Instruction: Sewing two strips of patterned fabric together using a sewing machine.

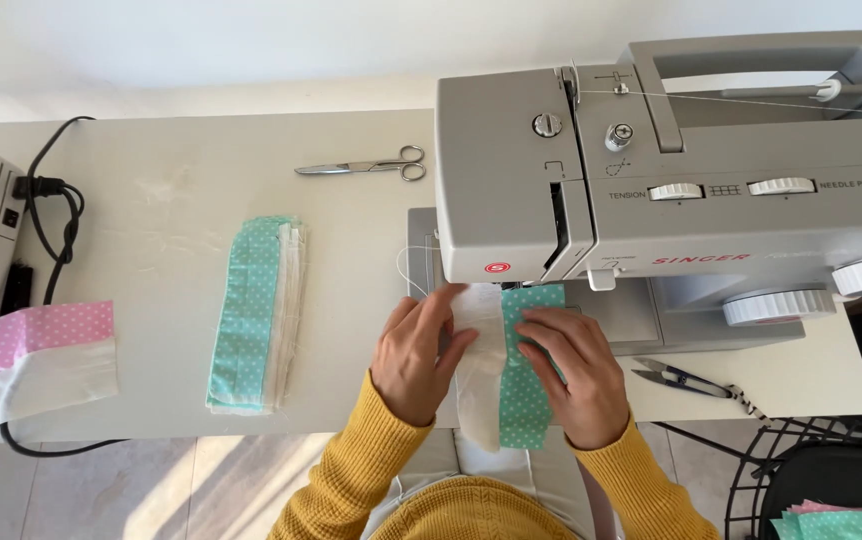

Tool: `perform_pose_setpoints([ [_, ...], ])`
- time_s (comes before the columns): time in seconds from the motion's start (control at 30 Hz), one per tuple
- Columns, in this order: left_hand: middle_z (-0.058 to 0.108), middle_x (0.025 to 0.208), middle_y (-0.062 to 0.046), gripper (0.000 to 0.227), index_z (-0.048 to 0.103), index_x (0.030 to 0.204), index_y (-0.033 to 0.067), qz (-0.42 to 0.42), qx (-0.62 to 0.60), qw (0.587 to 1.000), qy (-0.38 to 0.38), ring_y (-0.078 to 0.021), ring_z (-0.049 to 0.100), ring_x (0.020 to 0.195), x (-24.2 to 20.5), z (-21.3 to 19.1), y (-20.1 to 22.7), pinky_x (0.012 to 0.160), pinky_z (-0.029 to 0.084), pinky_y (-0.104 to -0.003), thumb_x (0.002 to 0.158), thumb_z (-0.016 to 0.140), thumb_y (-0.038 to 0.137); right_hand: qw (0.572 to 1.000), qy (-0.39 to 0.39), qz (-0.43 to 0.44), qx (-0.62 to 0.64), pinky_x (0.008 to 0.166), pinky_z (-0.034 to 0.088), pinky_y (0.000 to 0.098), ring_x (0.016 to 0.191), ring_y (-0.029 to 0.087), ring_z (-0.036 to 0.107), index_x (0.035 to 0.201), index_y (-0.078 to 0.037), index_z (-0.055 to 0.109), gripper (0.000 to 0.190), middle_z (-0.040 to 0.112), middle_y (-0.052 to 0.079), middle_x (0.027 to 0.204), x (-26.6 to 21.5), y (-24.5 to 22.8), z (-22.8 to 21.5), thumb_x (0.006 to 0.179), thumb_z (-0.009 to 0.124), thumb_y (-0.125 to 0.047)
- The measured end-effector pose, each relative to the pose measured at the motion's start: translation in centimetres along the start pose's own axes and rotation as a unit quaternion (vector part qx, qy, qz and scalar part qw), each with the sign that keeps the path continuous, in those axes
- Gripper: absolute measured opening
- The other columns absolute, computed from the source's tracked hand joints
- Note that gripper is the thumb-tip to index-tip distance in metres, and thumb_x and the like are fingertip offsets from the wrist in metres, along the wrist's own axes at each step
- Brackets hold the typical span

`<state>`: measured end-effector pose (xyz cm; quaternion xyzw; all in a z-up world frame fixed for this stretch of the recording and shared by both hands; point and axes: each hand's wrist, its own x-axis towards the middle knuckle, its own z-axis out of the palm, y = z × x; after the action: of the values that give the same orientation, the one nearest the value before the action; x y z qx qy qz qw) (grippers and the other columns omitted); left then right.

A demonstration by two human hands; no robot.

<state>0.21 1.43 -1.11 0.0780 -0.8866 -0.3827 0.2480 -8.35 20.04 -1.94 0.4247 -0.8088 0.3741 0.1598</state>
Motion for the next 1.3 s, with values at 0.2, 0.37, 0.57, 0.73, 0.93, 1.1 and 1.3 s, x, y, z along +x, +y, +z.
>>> perform_pose_setpoints([
  [0.2,0.065,0.090,-0.007,0.031,0.068,0.115,0.0069,0.069,0.017,0.997,0.010,-0.0272,0.057,0.081,0.3,0.2,0.6,0.079,0.050,-0.040,0.086,0.076,0.013,1.000,-0.030,0.004,-0.007,0.093,0.054,0.0373,0.109,0.027,0.065,0.118,-0.005,0.071,0.038,0.068,0.005,0.126,1.5,0.1,-0.4,0.081,0.079,-0.005],
  [0.37,0.067,0.099,-0.006,0.014,0.070,0.104,0.0080,0.098,-0.012,0.995,0.034,-0.0270,0.060,0.089,1.1,1.1,-0.2,0.085,0.050,-0.039,0.090,0.072,0.008,0.996,-0.085,-0.029,-0.001,0.092,0.052,0.0358,0.105,0.025,0.059,0.124,-0.006,0.071,0.046,0.068,0.001,0.131,2.1,0.8,-0.5,0.079,0.081,-0.007],
  [0.57,0.061,0.090,-0.005,0.015,0.073,0.105,0.0088,0.093,0.007,0.995,0.038,-0.0259,0.056,0.084,1.7,1.4,-0.7,0.082,0.049,-0.038,0.090,0.072,0.009,0.993,-0.091,-0.064,-0.041,0.096,0.045,0.0383,0.109,0.024,0.057,0.121,-0.011,0.073,0.044,0.067,-0.003,0.128,2.6,1.3,-0.9,0.078,0.082,-0.016],
  [0.73,0.058,0.088,-0.005,0.017,0.075,0.107,0.0111,0.086,0.024,0.995,0.035,-0.0248,0.054,0.083,1.7,1.6,-1.0,0.081,0.048,-0.037,0.089,0.072,0.009,0.993,-0.098,-0.059,-0.040,0.098,0.044,0.0391,0.112,0.023,0.059,0.122,-0.012,0.073,0.044,0.065,-0.002,0.125,2.4,1.5,-0.8,0.079,0.081,-0.016],
  [0.93,0.055,0.087,-0.006,0.026,0.077,0.111,0.0141,0.086,0.047,0.995,0.029,-0.0248,0.052,0.082,1.7,1.2,-0.1,0.079,0.047,-0.038,0.087,0.071,0.006,0.993,-0.096,-0.056,-0.041,0.098,0.043,0.0393,0.111,0.022,0.061,0.124,-0.013,0.072,0.045,0.066,-0.002,0.124,2.4,1.4,-0.9,0.080,0.080,-0.017],
  [1.1,0.054,0.088,-0.008,0.030,0.076,0.113,0.0143,0.085,0.071,0.994,0.027,-0.0260,0.052,0.082,1.6,1.2,0.1,0.077,0.047,-0.038,0.085,0.070,0.005,0.993,-0.088,-0.063,-0.050,0.098,0.043,0.0397,0.110,0.022,0.061,0.124,-0.018,0.073,0.046,0.067,-0.001,0.122,2.2,1.2,-0.8,0.079,0.080,-0.017],
  [1.3,0.054,0.090,-0.009,0.028,0.075,0.111,0.0133,0.073,0.093,0.992,0.032,-0.0263,0.053,0.084,1.6,1.5,0.2,0.078,0.046,-0.039,0.084,0.070,0.007,0.993,-0.083,-0.068,-0.053,0.097,0.043,0.0391,0.110,0.023,0.060,0.122,-0.023,0.075,0.043,0.067,-0.002,0.122,2.1,0.9,-1.0,0.079,0.080,-0.016],
])
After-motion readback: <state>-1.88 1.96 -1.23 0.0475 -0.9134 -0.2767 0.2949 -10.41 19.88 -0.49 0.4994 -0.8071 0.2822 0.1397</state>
